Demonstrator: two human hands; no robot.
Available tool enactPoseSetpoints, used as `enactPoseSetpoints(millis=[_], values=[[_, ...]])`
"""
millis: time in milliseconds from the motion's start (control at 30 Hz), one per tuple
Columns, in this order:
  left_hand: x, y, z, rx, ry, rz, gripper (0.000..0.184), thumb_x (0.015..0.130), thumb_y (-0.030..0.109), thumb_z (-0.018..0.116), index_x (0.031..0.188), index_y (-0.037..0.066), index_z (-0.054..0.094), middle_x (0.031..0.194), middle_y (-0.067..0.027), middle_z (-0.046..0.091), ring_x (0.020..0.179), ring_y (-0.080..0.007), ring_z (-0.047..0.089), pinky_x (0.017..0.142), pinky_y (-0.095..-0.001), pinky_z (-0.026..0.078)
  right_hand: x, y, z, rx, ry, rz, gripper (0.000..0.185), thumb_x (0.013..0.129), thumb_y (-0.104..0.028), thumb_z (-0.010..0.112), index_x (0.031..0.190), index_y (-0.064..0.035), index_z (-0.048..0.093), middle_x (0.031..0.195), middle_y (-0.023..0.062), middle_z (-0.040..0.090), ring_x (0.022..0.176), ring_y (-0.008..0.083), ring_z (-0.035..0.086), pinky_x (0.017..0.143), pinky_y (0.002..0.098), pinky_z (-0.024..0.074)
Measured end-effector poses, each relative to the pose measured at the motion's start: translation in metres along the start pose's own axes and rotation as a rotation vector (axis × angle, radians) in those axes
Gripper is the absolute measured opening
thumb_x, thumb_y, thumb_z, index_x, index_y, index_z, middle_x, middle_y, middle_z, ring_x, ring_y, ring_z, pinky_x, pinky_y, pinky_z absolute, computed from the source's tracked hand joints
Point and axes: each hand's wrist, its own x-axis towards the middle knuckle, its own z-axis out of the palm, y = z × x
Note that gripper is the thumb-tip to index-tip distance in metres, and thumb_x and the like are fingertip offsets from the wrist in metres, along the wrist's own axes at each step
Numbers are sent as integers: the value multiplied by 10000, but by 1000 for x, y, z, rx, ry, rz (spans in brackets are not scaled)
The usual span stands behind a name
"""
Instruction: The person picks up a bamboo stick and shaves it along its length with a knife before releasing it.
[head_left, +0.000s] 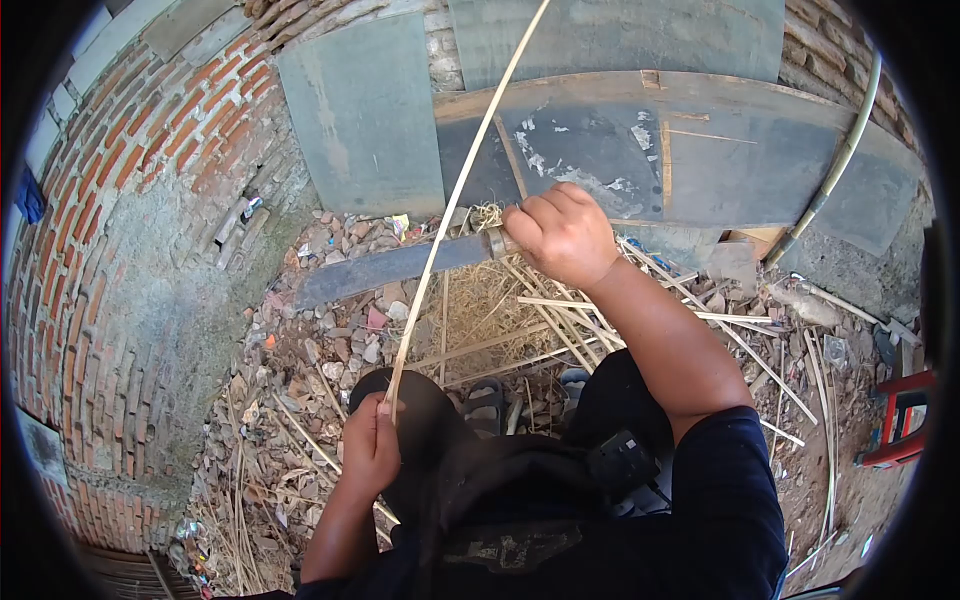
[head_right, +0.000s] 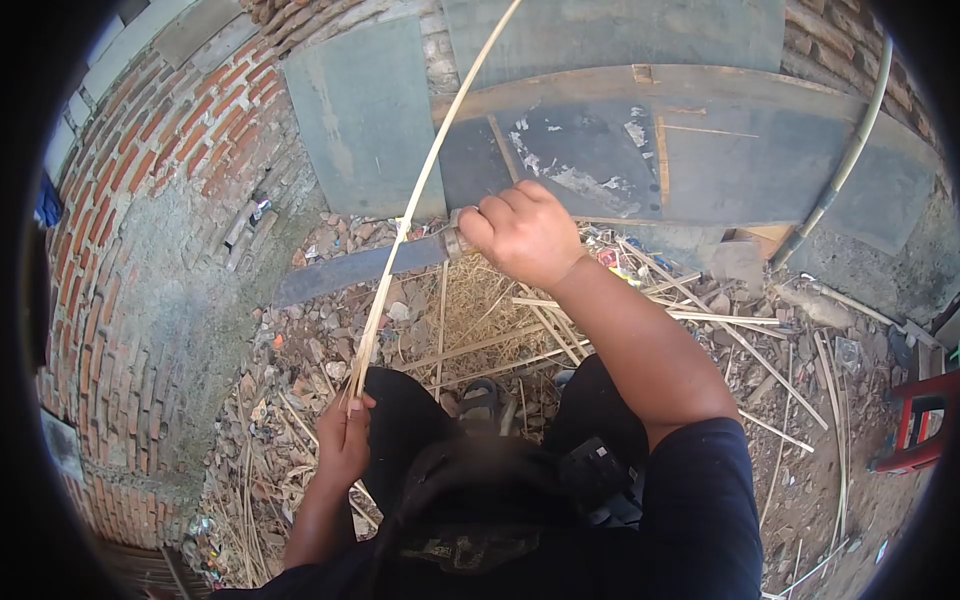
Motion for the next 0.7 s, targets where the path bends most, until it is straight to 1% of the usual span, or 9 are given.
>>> enactPoseSetpoints(millis=[167,267,300,367,400,467,500,567,700], values=[[-2,-5,9,-181,-2,-74,254,1094,199,425,1028,19,593,648,52,426,559,-39,386,509,-248,308,7,-16,-13,139,-123,67,422,678,-285,804,1011,-105,618,819,12,624,776,207,652,774,359,478],[-2,-6,8,-212,1,-96,252,1095,199,424,1033,21,591,651,55,419,555,-33,373,502,-245,297,7,-19,-10,141,-144,63,424,694,-304,813,1014,-104,621,848,19,634,806,210,658,803,362,473],[-2,-7,7,-217,0,-104,252,1095,200,424,1035,21,591,653,55,417,555,-31,370,500,-244,294,7,-19,-10,153,-152,70,422,692,-295,815,1013,-103,619,844,26,640,808,217,664,800,364,477],[-3,-8,5,-211,-4,-124,262,1093,197,424,1031,9,596,665,33,462,571,-49,411,516,-256,331,8,-19,-13,177,-171,87,419,687,-275,818,1010,-101,616,835,40,654,810,229,675,792,368,484],[-4,-9,5,-209,-7,-134,267,1093,195,425,1028,3,599,671,22,484,579,-58,431,524,-262,350,8,-18,-12,191,-224,133,401,688,-268,814,995,-98,619,818,51,662,796,241,681,788,374,489],[-4,-23,8,-142,-15,-38,250,1099,216,435,1056,20,584,673,63,434,558,-23,370,497,-226,302,7,-16,-11,220,-330,222,366,688,-253,805,964,-92,624,782,73,679,768,264,693,778,385,501],[-3,-26,9,-108,-20,8,242,1101,226,440,1070,29,576,674,84,409,548,-5,339,483,-208,277,7,-15,-10,216,-396,227,342,691,-248,797,943,-91,627,760,78,681,746,274,694,772,392,505],[-3,-23,8,-63,-19,49,238,1101,222,443,1072,26,575,680,83,405,557,-7,339,489,-208,280,5,-12,-8,207,-532,241,295,696,-240,781,901,-88,634,716,88,684,703,294,696,759,408,514],[0,-16,12,-112,7,35,230,1098,206,440,1069,21,573,691,78,408,576,-13,343,507,-213,282,8,-18,-12,209,-478,222,255,712,-248,766,868,-85,647,692,78,683,666,294,693,741,401,517]])
